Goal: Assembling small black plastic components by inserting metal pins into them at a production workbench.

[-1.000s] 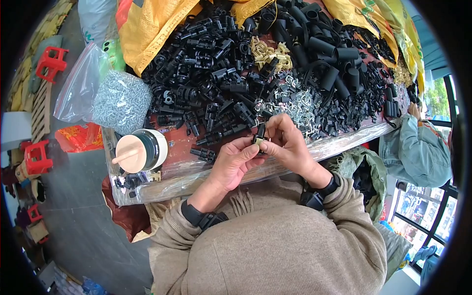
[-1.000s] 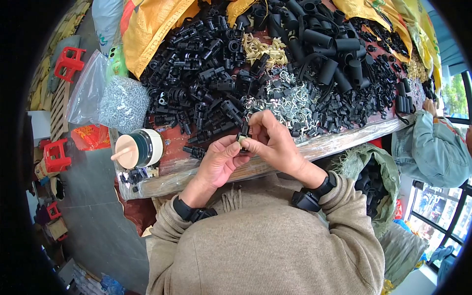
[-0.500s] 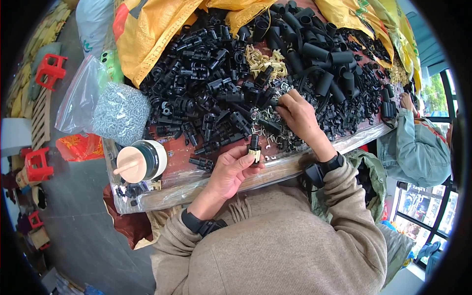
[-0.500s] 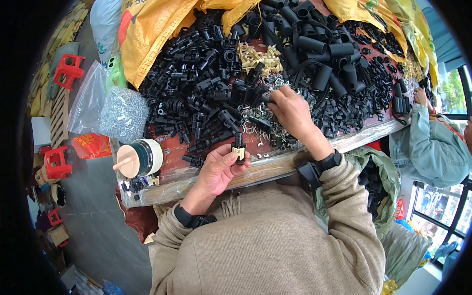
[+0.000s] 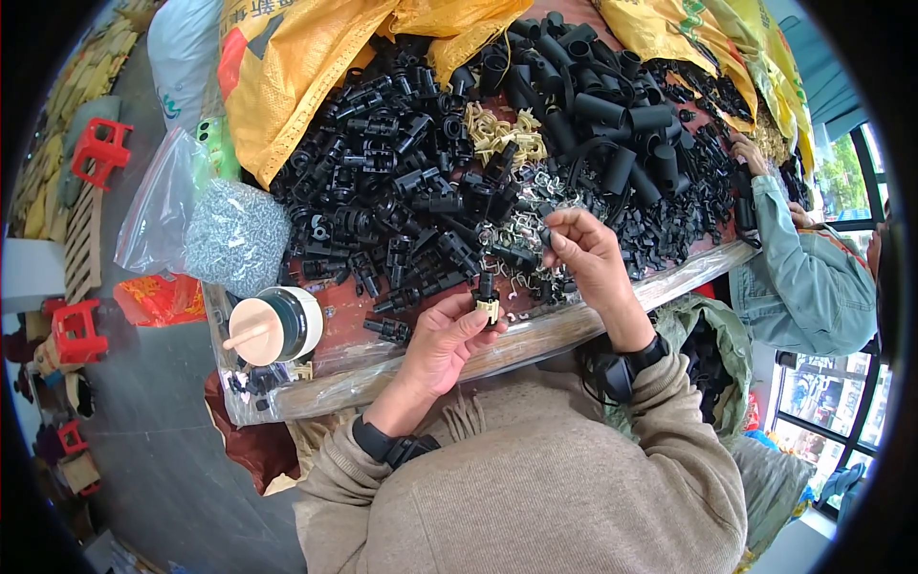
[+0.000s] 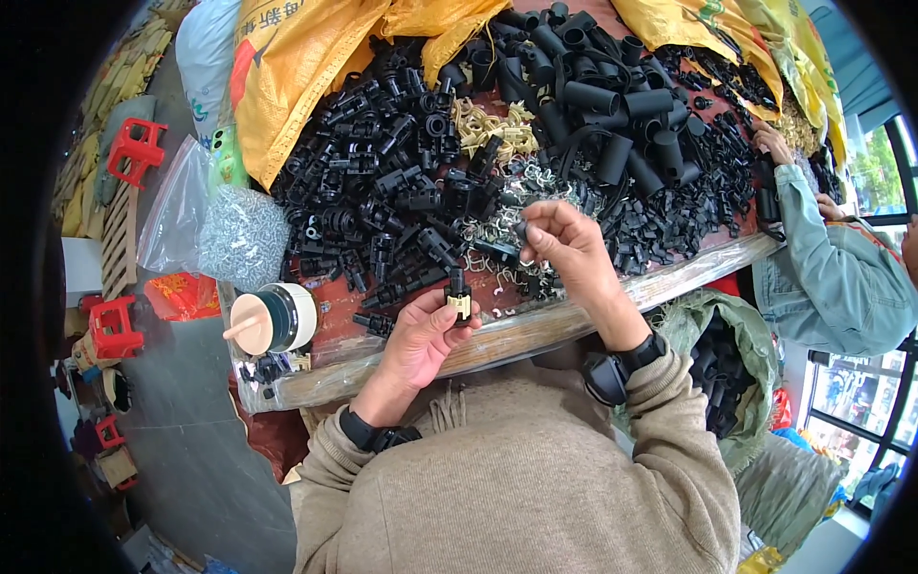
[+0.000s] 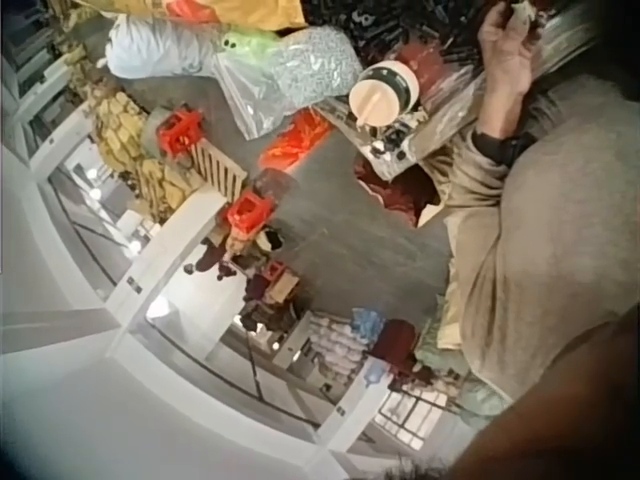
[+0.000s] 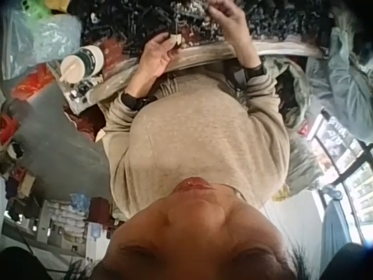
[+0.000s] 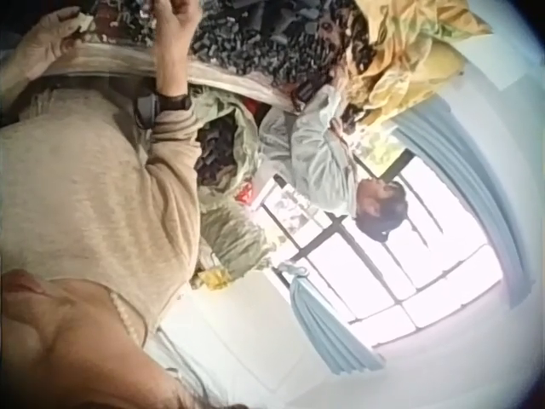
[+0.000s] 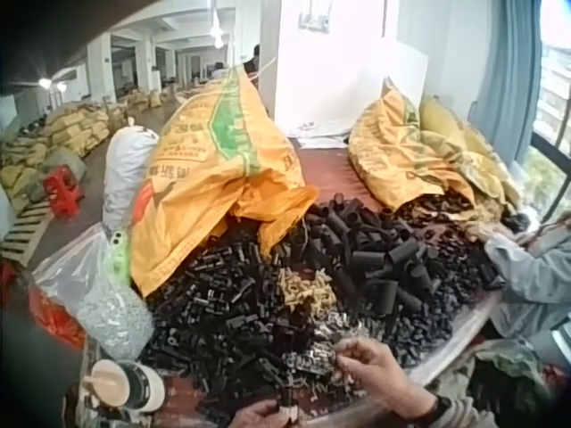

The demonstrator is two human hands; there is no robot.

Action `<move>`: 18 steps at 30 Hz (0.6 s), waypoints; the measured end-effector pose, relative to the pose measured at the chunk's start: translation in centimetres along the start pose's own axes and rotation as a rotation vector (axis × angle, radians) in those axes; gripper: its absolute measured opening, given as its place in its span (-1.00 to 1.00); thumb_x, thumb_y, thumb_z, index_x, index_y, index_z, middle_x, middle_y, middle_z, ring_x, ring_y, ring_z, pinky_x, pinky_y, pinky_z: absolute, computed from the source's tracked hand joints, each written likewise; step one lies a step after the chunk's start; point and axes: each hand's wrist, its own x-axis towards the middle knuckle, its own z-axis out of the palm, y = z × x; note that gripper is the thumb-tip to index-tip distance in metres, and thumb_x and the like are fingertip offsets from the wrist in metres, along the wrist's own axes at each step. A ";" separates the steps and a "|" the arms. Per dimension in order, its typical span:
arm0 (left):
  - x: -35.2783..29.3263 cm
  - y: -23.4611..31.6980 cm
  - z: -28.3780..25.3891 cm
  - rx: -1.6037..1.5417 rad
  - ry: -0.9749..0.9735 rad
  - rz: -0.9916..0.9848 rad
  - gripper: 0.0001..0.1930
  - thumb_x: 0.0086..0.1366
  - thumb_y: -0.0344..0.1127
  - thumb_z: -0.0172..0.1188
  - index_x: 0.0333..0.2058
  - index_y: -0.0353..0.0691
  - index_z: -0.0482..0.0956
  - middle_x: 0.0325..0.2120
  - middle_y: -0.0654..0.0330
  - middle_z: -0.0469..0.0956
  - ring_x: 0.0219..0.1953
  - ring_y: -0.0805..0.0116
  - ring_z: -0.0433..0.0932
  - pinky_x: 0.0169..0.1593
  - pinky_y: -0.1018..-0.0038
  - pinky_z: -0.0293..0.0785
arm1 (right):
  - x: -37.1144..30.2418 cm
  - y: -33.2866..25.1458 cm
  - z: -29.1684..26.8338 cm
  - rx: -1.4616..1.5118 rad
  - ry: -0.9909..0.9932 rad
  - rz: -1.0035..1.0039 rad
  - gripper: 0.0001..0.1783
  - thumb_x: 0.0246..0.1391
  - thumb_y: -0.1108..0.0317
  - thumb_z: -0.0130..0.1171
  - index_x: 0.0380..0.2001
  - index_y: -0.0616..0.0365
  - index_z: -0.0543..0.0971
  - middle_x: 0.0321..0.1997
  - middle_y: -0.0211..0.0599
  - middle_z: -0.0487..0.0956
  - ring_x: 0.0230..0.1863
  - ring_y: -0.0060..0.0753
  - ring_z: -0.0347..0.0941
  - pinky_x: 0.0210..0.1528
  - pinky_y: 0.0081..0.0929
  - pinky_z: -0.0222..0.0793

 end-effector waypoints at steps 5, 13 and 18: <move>0.1 0.0 0.4 0.007 0.025 0.021 -0.75 0.12 -0.37 0.12 -0.22 -0.32 0.43 -0.33 0.11 0.50 -0.32 0.37 0.52 -0.26 0.62 0.49 | -1.4 0.3 0.7 0.211 -0.079 0.107 -0.82 0.02 0.46 0.04 -0.27 0.26 0.38 -0.45 -0.43 0.45 -0.47 -0.62 0.41 -0.42 -0.74 0.31; 0.2 -0.3 1.0 0.041 0.051 0.045 -0.75 0.12 -0.36 0.13 -0.21 -0.31 0.45 -0.34 0.18 0.51 -0.33 0.40 0.52 -0.27 0.64 0.47 | -2.9 0.5 2.9 0.273 -0.192 0.095 -0.81 0.04 0.46 0.02 -0.24 0.25 0.39 -0.41 -0.42 0.46 -0.45 -0.63 0.42 -0.40 -0.73 0.33; 0.3 -0.7 0.4 0.051 0.053 0.071 -0.74 0.14 -0.35 0.10 -0.19 -0.30 0.44 -0.34 0.17 0.51 -0.31 0.41 0.52 -0.25 0.62 0.49 | -3.3 0.2 3.6 0.191 -0.278 0.095 -0.84 0.04 0.47 0.01 -0.28 0.29 0.40 -0.37 -0.40 0.44 -0.43 -0.63 0.42 -0.37 -0.71 0.35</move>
